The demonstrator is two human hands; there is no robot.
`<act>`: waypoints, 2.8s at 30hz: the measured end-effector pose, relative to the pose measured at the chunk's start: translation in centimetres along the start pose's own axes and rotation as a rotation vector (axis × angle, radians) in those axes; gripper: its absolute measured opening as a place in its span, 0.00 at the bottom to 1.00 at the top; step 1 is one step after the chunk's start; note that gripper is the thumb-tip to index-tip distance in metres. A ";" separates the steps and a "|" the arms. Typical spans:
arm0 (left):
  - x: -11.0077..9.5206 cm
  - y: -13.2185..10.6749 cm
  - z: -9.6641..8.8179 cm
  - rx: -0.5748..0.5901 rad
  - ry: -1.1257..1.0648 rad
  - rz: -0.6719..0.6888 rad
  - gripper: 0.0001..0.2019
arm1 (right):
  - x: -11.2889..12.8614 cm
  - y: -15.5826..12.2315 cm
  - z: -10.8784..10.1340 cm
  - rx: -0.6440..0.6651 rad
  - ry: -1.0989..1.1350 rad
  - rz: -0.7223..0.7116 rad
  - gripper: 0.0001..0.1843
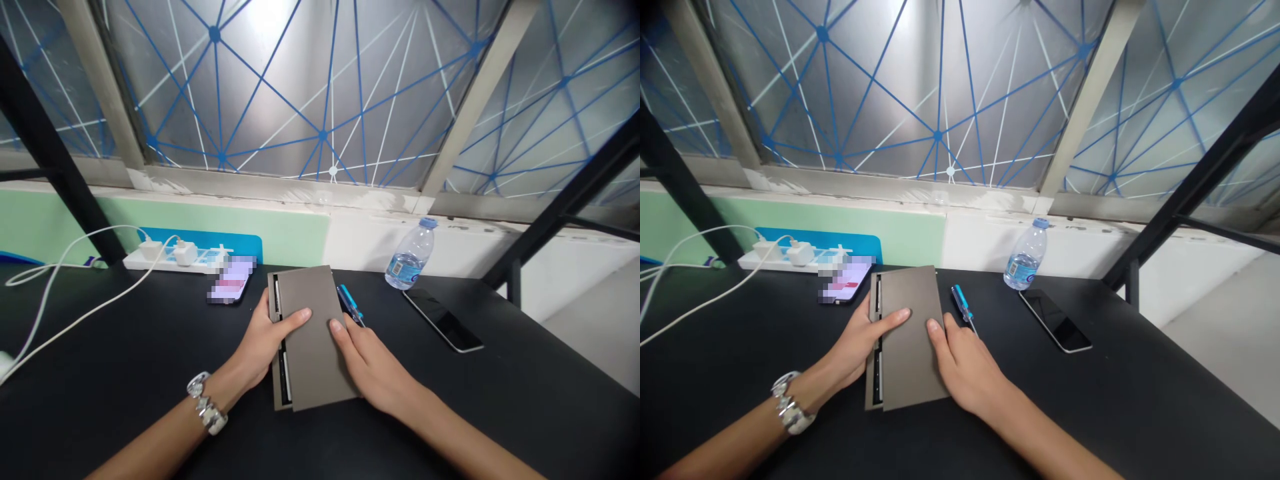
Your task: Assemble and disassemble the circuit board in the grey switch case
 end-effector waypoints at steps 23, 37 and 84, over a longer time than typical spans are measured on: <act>0.2 -0.6 0.3 0.018 -0.060 0.038 0.28 | 0.6 0.0 0.2 -0.001 0.042 0.013 0.31; -0.1 -0.2 -0.3 -0.081 0.019 0.026 0.31 | 0.8 -0.2 0.6 -0.043 0.205 0.002 0.24; -0.3 -0.6 0.8 0.056 -0.117 -0.031 0.28 | -0.5 0.6 1.2 -0.096 0.478 0.017 0.23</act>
Point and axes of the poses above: each hand's wrist, its own y-axis towards the middle knuckle, its own z-axis out of the palm, x = y × z, the point moved 8 cm from there along y, towards the middle knuckle, and after that the axes turned 11 degrees about -x, right-handed, at the moved point
